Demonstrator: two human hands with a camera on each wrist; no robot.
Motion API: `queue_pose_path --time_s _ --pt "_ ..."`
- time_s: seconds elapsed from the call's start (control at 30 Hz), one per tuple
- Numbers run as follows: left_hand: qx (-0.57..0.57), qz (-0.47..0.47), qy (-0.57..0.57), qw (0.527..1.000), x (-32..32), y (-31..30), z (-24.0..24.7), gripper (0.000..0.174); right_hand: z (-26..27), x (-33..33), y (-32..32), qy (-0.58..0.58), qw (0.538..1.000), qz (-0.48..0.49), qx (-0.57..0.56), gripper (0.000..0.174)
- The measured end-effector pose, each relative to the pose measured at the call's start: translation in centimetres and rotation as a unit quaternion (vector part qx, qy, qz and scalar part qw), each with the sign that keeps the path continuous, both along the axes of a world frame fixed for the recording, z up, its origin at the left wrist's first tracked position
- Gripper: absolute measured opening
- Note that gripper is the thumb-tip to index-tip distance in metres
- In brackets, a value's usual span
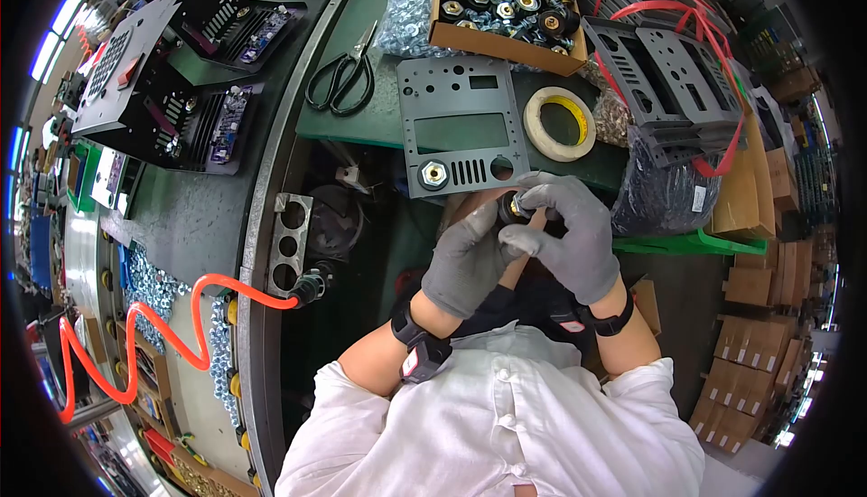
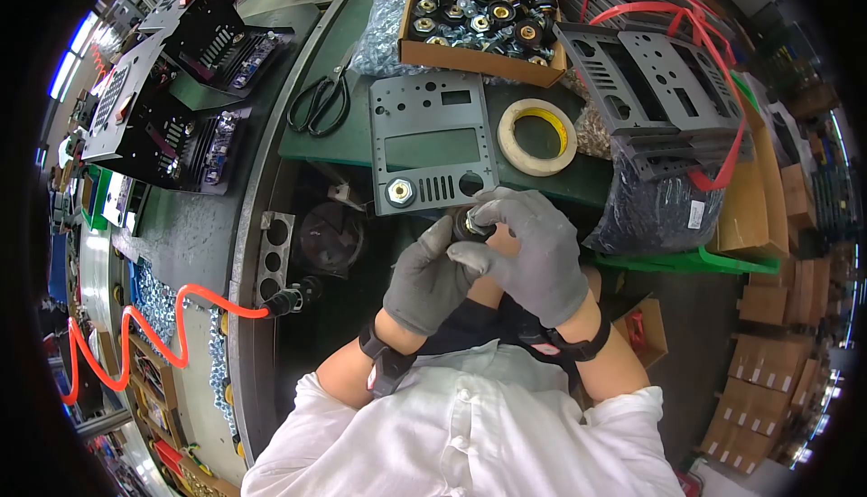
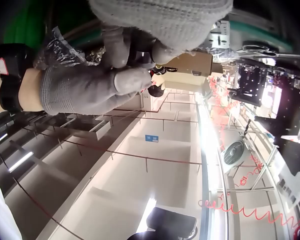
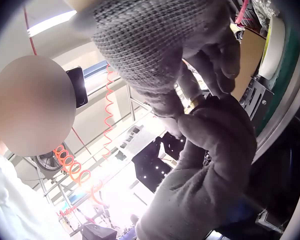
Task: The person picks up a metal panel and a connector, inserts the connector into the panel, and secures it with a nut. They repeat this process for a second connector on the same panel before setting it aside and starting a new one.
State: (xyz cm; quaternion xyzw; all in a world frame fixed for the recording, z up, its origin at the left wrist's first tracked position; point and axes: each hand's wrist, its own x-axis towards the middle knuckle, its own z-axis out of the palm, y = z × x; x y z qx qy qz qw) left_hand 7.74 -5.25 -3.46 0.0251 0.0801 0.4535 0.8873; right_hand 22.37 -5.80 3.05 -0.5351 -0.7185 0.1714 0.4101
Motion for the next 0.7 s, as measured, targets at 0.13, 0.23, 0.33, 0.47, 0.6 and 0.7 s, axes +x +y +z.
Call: queue_pose_path --time_s 0.13,0.23,0.33,0.47,0.6,0.7 --pt "0.009 -0.032 0.064 0.997 -0.9 -0.3 0.0 0.042 0.3 0.4 -0.3 -0.014 0.997 0.016 -0.075 0.028" --pt "0.029 -0.049 0.084 0.995 -1.7 -0.5 -3.0 0.038 0.1 1.3 -0.2 0.055 0.982 -0.015 -0.178 0.030" --pt "-0.011 -0.019 0.080 0.997 -1.7 -0.2 -6.6 0.033 -0.8 1.1 0.5 0.068 0.984 -0.045 -0.161 0.030" --pt "0.062 0.024 0.088 0.994 0.7 2.6 -9.3 0.034 -3.4 0.2 1.3 -0.085 0.996 0.011 -0.002 0.026" --pt "0.122 -0.004 -0.023 0.992 1.2 3.5 -9.9 0.039 -2.9 -0.3 0.1 -0.129 0.991 0.032 0.007 0.026" --pt "0.257 0.006 0.120 0.959 1.3 2.3 -9.2 0.043 -1.8 -0.6 -1.4 -0.084 0.996 0.017 -0.018 0.026"
